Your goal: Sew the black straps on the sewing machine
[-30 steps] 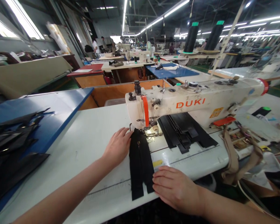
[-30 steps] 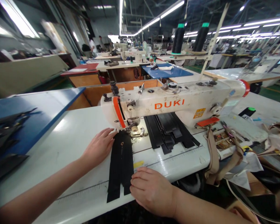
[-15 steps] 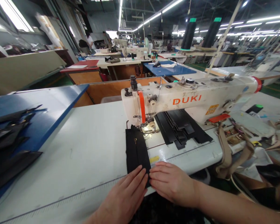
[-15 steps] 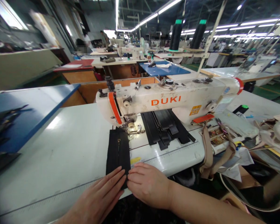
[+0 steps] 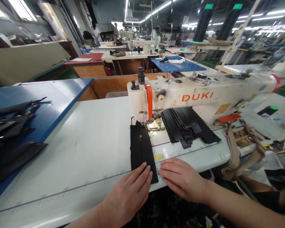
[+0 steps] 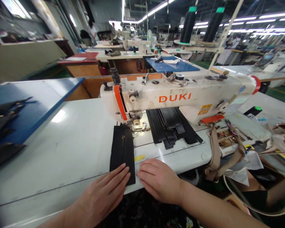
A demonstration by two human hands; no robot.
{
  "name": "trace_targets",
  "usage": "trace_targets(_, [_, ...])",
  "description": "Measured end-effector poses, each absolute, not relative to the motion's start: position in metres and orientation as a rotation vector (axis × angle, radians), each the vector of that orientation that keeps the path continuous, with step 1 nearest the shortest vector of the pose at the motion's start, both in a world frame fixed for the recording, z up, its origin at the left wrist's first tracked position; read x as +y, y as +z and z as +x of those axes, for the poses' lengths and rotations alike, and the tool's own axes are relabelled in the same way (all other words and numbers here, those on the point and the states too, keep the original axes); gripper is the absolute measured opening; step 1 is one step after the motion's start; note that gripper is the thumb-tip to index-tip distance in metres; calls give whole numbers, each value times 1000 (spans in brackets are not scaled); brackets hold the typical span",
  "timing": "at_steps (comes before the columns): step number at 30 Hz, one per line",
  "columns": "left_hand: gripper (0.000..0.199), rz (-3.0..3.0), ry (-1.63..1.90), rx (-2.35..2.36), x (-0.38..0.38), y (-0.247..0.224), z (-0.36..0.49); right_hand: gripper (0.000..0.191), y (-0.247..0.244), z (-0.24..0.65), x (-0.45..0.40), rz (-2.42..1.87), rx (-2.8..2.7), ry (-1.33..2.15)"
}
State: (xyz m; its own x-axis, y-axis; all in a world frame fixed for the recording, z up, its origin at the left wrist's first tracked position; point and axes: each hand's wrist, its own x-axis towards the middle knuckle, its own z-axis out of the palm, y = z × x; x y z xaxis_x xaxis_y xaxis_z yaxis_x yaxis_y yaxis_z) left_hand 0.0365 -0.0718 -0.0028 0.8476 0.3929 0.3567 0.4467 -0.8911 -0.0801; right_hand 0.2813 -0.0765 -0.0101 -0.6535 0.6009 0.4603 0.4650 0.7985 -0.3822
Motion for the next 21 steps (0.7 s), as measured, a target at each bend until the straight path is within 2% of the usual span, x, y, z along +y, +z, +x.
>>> trace_targets(11, [31, -2799, -529, -648, -74, -9, 37, 25, -3, 275, -72, -753, -2470, 324])
trace_targets(21, [32, -2848, -352, -670, -76, -16, 34, 26, -6, 271, -68, -701, -2592, 237])
